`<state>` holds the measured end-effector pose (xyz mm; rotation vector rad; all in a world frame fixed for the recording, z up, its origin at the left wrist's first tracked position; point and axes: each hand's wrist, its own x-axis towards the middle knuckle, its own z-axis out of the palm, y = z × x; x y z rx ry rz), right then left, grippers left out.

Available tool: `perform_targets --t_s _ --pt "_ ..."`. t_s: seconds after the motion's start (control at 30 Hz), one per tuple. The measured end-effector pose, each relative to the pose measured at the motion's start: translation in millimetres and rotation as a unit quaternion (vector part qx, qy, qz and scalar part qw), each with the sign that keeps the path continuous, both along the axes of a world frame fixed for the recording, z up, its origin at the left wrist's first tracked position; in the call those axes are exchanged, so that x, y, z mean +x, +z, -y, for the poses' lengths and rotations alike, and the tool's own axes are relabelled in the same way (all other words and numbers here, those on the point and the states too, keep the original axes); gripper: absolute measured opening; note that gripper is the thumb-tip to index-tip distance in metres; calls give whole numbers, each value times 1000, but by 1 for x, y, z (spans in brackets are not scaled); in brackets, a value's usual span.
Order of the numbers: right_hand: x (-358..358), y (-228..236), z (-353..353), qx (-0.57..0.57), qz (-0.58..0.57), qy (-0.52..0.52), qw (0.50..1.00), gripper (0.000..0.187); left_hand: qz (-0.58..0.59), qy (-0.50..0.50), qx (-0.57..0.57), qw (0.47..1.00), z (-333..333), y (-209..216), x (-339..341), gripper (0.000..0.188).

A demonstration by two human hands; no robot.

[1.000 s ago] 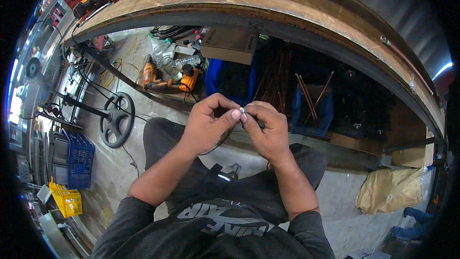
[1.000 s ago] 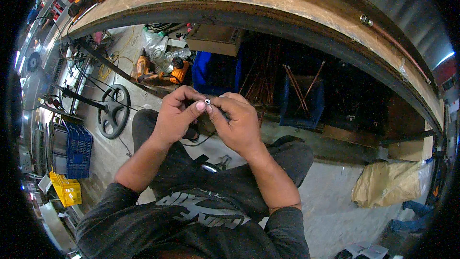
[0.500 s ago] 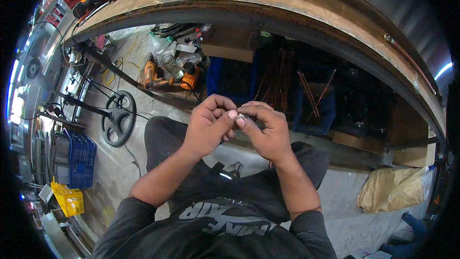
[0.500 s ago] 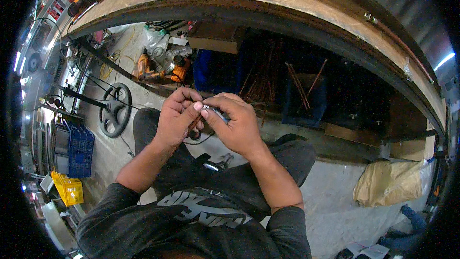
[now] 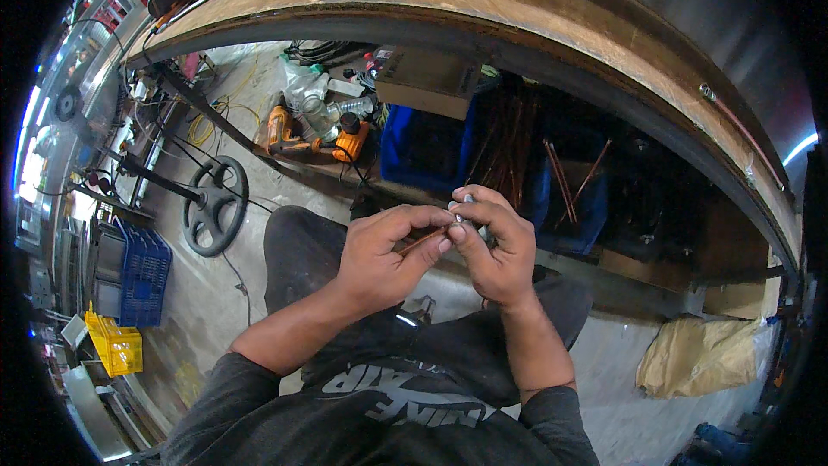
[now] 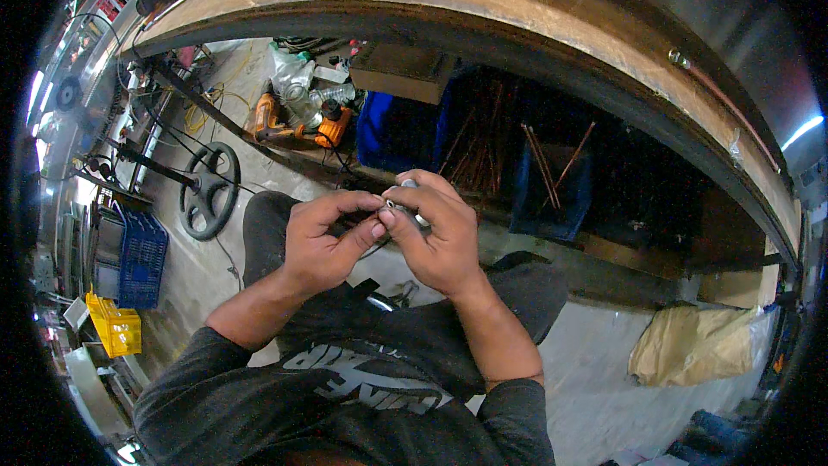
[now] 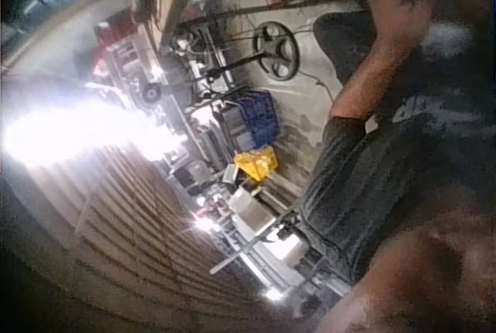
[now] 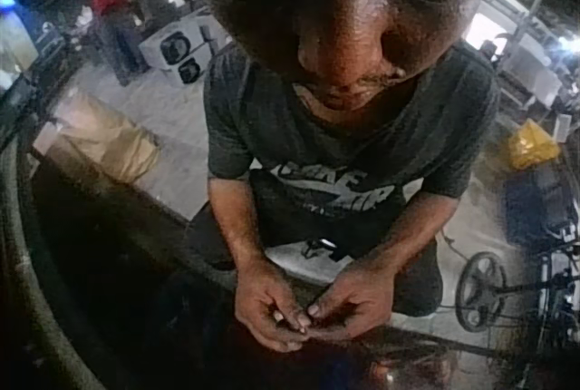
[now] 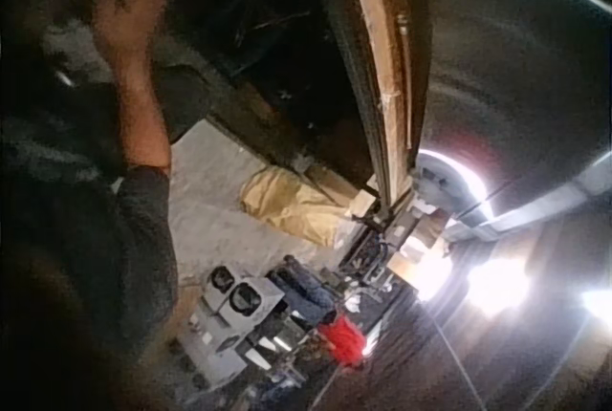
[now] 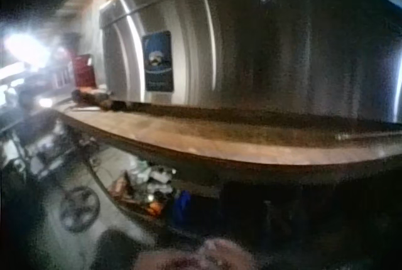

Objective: The person sits on the floor and wraps the ends of copper tubes with white tape. They handle each tube one at a time, apply tape around the end, and place the finished pieces into a blue bin.

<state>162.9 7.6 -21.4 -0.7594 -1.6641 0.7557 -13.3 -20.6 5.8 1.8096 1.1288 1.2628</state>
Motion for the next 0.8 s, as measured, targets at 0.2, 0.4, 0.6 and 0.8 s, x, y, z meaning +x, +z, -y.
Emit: perform_targets --t_s 0.2,0.4,0.6,0.8 --pt "-1 -2 -2 39 3 -1 999 22 49 -22 -81 995 0 11 0 22" --pt "-6 6 1 23 0 -26 999 22 161 -70 -164 971 -6 15 -8 26" --pt "-6 6 2 56 82 -93 991 21 125 -78 -149 978 -7 14 -2 22" --pt "-3 10 0 126 165 -143 968 23 59 -76 -174 980 -10 20 -6 19"
